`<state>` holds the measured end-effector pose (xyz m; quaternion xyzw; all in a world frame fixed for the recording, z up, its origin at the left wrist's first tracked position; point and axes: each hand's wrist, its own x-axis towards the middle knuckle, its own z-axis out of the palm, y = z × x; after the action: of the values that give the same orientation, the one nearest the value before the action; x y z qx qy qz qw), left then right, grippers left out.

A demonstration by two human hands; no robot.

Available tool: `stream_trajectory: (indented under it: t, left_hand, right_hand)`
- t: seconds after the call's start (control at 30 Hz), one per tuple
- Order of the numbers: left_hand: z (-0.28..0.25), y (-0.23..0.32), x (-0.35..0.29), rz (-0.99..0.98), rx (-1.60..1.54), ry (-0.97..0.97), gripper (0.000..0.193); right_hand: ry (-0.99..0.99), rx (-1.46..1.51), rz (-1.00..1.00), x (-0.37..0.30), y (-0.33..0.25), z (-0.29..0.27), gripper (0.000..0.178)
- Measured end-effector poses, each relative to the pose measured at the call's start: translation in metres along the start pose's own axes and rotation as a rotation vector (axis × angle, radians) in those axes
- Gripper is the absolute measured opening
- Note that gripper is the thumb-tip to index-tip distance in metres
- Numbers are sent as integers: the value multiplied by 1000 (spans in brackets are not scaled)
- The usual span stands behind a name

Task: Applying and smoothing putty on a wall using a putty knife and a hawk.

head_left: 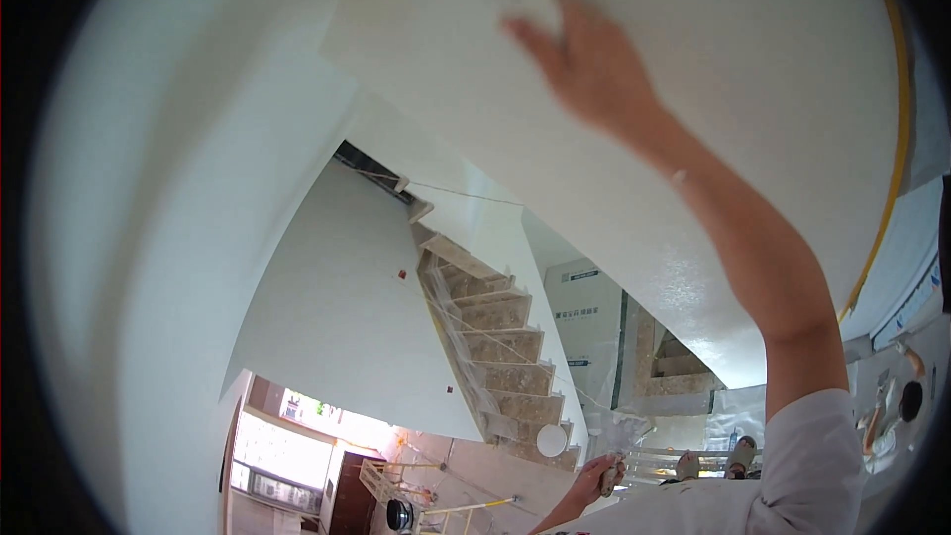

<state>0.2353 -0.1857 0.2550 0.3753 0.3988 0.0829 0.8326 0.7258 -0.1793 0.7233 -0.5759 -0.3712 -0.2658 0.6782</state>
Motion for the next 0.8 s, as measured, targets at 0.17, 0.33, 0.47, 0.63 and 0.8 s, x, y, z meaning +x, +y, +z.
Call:
stream_trajectory:
  t: [0.17,0.33,0.47,0.63,0.8]
  left_hand:
    - [-9,-14,-1,26,-56,-9,30]
    - [-31,-36,-29,62,56,209,33]
    - [-93,-82,-58,81,135,344,34]
    - [-130,-110,-91,-125,-120,544,34]
    - [-153,-148,-109,-149,-315,704,34]
  right_hand:
    - [-476,-10,51,-124,9,58,52]
    - [-752,-167,126,-375,116,23,52]
    - [-1388,-527,670,-558,180,-102,58]
    - [-1557,-990,961,-693,211,-358,59]
    - [-1681,-1078,1196,-685,198,-439,57]
